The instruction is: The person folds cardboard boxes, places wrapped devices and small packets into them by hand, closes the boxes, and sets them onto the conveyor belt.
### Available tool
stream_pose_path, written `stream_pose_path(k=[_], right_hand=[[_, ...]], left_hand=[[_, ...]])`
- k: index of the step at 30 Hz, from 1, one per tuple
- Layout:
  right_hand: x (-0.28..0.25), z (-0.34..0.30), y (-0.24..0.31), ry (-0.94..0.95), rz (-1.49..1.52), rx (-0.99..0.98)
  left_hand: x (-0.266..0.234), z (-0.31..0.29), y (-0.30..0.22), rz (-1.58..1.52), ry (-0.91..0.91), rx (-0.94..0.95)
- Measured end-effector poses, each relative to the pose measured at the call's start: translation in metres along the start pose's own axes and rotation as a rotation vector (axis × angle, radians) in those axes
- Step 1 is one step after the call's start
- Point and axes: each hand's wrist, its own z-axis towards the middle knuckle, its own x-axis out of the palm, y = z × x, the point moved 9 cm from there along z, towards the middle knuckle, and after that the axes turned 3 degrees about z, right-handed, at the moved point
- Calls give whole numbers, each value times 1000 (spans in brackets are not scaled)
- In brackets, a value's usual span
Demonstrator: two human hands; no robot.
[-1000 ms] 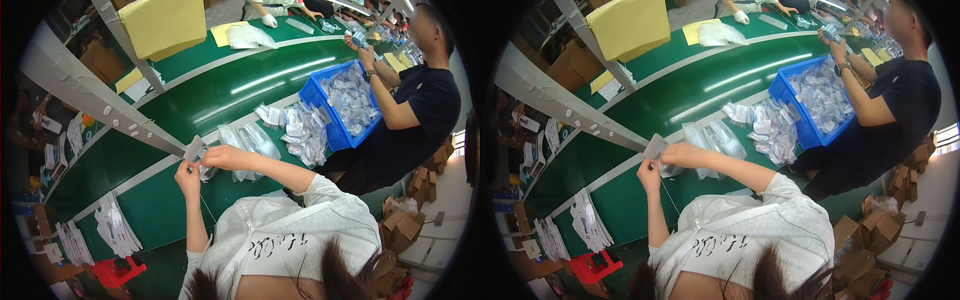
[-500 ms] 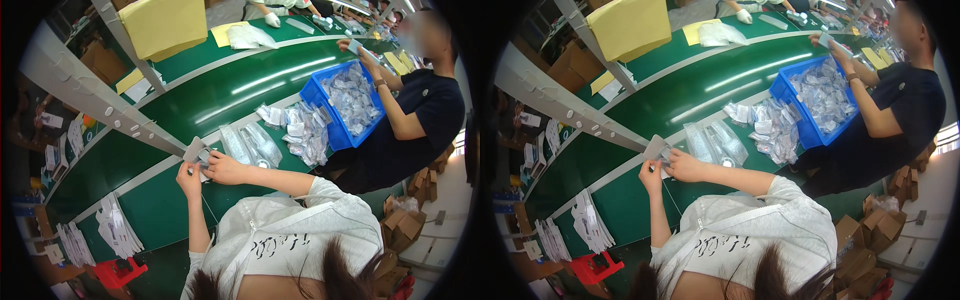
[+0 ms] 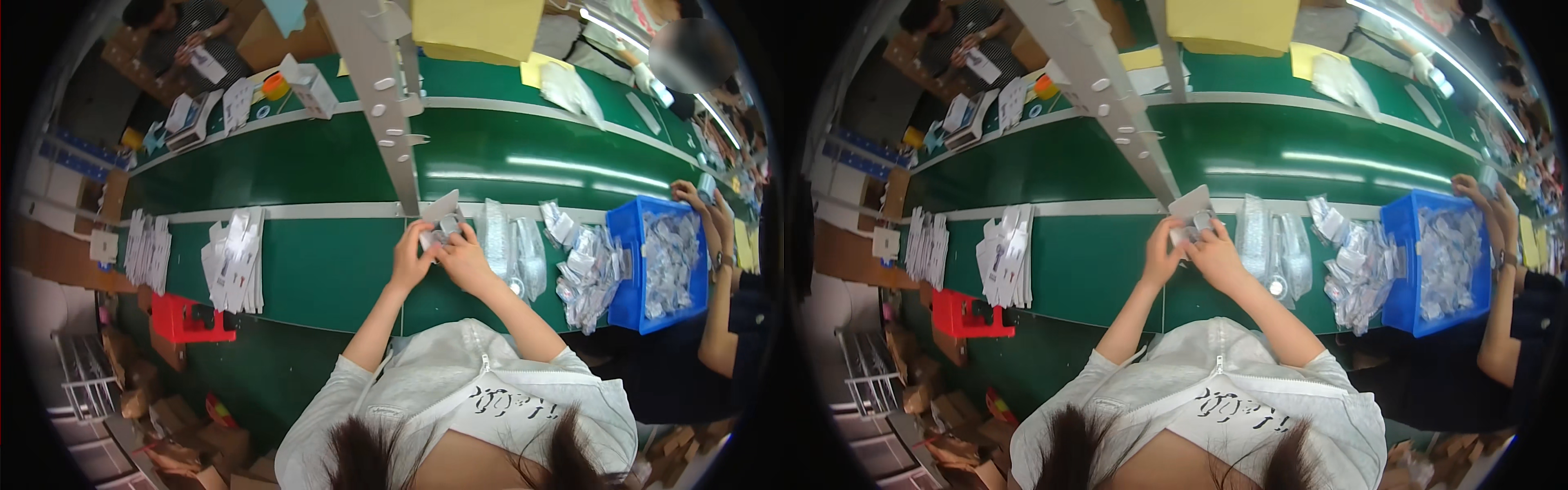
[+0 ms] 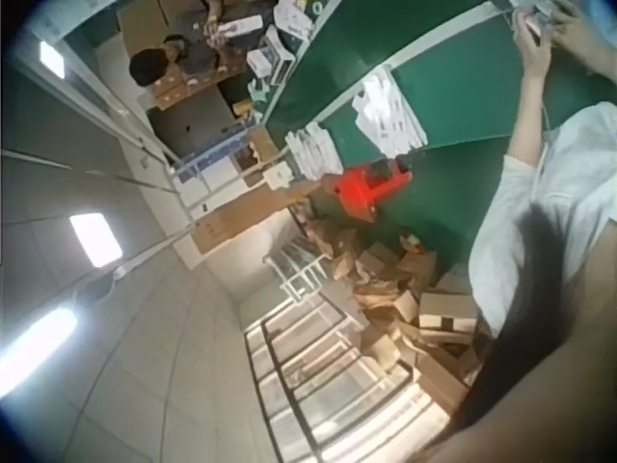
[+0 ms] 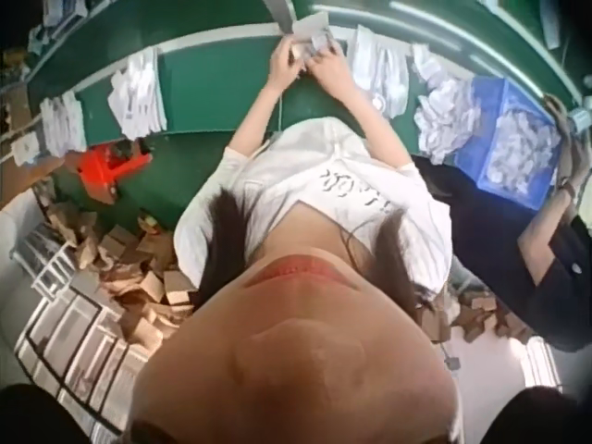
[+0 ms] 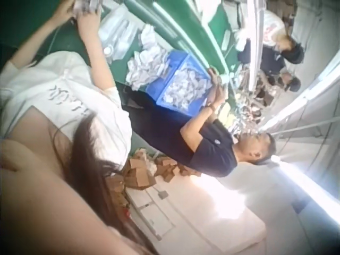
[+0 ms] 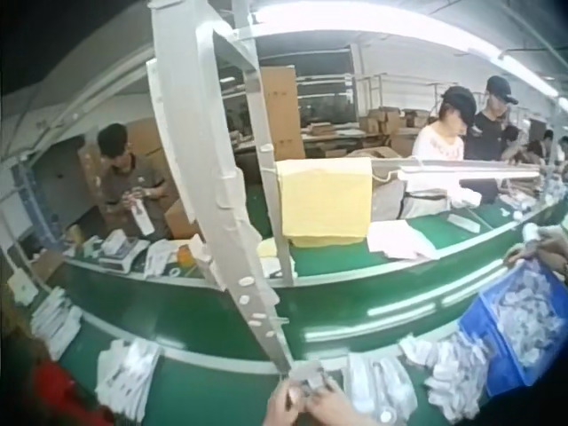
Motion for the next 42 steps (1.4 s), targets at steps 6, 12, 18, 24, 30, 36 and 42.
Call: stream_pose_path(k=[6, 12, 18, 24, 30, 36, 42], right_hand=[[-9, 3, 14, 22, 174, -174], [-13, 17, 59, 33, 364, -255], [-32, 50, 81, -80, 596, -189], [-10, 55, 65, -14, 643, -188], [23, 43, 46, 183, 622, -77], [66, 30, 47, 406, 505, -55], [114, 18, 49, 562, 264, 28]], left_hand=[[12, -46, 4, -46, 23, 25], [-19, -79, 31, 166, 44, -202], [-96, -68, 47, 255, -140, -244], [-159, -42, 78, 343, -345, -320], [-168, 7, 106, 330, -314, -303], [-191, 69, 129, 193, -424, -241], [-263, 137, 167, 289, -667, -241]])
